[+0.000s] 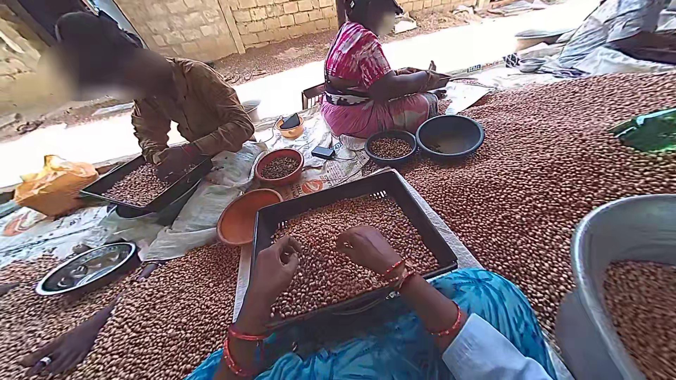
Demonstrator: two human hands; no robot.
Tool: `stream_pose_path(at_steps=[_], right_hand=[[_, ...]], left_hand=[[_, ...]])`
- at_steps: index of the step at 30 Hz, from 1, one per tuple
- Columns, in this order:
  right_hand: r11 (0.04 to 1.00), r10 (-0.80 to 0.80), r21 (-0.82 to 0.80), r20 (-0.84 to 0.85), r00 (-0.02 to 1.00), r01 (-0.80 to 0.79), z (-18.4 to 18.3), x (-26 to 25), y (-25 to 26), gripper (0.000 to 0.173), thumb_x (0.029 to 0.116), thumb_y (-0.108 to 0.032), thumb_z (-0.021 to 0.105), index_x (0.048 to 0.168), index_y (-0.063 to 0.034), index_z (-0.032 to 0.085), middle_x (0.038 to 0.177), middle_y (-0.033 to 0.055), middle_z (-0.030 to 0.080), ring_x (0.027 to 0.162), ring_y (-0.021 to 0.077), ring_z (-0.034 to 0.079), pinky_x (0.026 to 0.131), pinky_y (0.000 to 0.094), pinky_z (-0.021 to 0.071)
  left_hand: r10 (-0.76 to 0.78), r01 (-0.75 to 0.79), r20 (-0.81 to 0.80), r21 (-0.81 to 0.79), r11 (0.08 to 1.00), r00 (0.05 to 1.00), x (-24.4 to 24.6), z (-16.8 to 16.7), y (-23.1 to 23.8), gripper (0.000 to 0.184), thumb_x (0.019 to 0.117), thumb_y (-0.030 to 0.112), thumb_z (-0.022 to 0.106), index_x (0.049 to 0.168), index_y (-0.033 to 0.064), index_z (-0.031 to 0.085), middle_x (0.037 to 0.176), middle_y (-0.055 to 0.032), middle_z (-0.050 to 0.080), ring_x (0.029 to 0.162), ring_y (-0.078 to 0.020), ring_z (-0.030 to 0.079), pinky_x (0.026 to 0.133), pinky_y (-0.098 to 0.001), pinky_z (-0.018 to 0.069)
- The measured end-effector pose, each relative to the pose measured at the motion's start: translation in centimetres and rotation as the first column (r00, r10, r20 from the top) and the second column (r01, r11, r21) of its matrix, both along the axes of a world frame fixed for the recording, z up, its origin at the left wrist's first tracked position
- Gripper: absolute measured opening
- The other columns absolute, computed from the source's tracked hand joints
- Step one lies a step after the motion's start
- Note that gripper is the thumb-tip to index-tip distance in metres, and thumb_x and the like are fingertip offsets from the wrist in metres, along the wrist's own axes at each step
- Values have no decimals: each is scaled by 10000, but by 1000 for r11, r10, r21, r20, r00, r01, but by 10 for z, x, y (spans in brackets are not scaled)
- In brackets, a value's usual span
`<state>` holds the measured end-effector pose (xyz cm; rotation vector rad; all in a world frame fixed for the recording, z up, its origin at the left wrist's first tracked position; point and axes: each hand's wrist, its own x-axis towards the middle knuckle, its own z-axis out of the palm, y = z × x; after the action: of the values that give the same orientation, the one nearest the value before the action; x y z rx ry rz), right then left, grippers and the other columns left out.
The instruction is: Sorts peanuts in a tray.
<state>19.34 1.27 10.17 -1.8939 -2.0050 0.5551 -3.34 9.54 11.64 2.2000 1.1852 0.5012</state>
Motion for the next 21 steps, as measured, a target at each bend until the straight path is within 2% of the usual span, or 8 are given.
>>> stream_pose_path(at_steps=[4, 8, 11, 14, 16, 17, 19, 21], right_hand=[[1000, -13, -11, 69, 998, 14, -1, -5, 2, 233, 1022, -149, 563, 1142, -45, 733, 1103, 201, 727, 1088, 395, 682, 918, 589, 506], [997, 6, -82, 71, 997, 0, -1, -5, 3, 220, 1003, -167, 609, 1149, -66, 739, 1132, 187, 726, 1107, 387, 676, 927, 598, 503], [996, 14, -91, 72, 997, -8, -2, -4, 4, 217, 996, -166, 607, 1144, -76, 738, 1133, 173, 730, 1110, 375, 679, 918, 597, 506], [993, 18, -115, 62, 998, -11, -1, -3, 4, 218, 999, -164, 610, 1158, -75, 729, 1139, 176, 726, 1118, 379, 674, 924, 602, 503], [993, 25, -116, 58, 998, -18, -2, -2, 4, 225, 996, -171, 615, 1163, -64, 719, 1130, 185, 723, 1108, 387, 674, 918, 605, 503], [993, 26, -117, 54, 998, -20, -3, -2, 4, 229, 992, -172, 618, 1164, -56, 715, 1126, 192, 721, 1104, 393, 674, 917, 610, 503], [992, 27, -123, 49, 998, -20, -3, -1, 4, 239, 981, -179, 622, 1156, -43, 709, 1108, 203, 717, 1089, 399, 673, 905, 616, 499], [991, 25, -130, 44, 999, -20, -2, 1, 3, 245, 978, -190, 626, 1147, -32, 708, 1093, 207, 714, 1080, 399, 672, 906, 611, 497]], left_hand=[[-56, 49, -324, -28, 998, 945, -1, 9, 0, 163, 971, 106, 654, 1106, 83, 743, 769, -88, 645, 691, -243, 592, 710, -461, 499], [-79, 30, -544, -97, 995, 836, 17, 1, -10, 234, 973, 225, 697, 1160, 101, 762, 1104, -180, 729, 1072, -366, 682, 958, -563, 515], [-90, 25, -575, -119, 993, 813, 22, -8, -11, 258, 980, 233, 685, 1173, 73, 747, 1150, -197, 719, 1124, -382, 670, 988, -568, 505], [-192, 126, -445, -174, 977, 875, 11, -4, -4, 206, 973, 206, 689, 1095, 51, 749, 906, -150, 709, 845, -297, 666, 836, -505, 525], [-379, 320, -174, -289, 902, 909, -6, 6, 1, 132, 957, 152, 713, 1031, 45, 737, 820, -31, 699, 715, -117, 635, 725, -336, 536], [-479, 463, 46, -351, 814, 877, -16, 9, 3, 91, 939, 112, 710, 1005, 54, 732, 821, 42, 716, 715, -23, 657, 711, -233, 566], [-518, 636, 372, -380, 671, 770, -30, 18, 5, 119, 944, 96, 695, 1044, 59, 748, 942, 60, 772, 838, -14, 721, 802, -208, 604], [-397, 493, 335, -286, 822, 855, -34, 27, 3, 102, 938, 69, 678, 1019, 50, 736, 913, 31, 770, 806, -52, 735, 785, -240, 621]])
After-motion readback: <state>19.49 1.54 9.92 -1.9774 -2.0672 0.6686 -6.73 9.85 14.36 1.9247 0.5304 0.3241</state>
